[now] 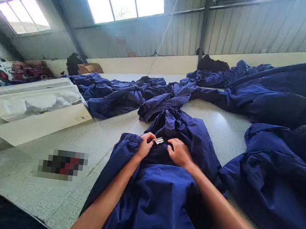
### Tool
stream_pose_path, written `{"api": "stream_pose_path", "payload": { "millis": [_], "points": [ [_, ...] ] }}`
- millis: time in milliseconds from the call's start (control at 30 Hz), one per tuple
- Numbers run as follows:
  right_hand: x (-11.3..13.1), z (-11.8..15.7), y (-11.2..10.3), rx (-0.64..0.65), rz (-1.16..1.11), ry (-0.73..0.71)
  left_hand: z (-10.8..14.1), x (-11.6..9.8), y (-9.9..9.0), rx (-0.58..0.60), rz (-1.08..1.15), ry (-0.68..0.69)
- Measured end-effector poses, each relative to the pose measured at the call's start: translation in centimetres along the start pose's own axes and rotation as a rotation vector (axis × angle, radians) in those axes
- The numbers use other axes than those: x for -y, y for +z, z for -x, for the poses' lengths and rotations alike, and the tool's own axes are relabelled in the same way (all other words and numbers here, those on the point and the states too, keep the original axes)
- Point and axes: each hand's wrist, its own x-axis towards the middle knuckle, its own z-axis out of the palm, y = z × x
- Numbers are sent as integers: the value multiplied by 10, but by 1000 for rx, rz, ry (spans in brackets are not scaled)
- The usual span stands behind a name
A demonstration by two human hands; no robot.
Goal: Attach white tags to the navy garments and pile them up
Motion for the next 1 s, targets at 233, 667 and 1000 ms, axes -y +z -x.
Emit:
{"api": "stream_pose_path", "payload": {
  "millis": [233, 667, 1000],
  "points": [
    [5, 1, -7, -156, -117, -115, -1, -13, -10, -87, 98, 111],
    [17, 4, -13, -65, -94, -245, -1, -16, -16, -92, 257, 108],
    [17, 3, -11, -32, -84, -249, -1, -14, -14, -93, 261, 106]
  ]
}}
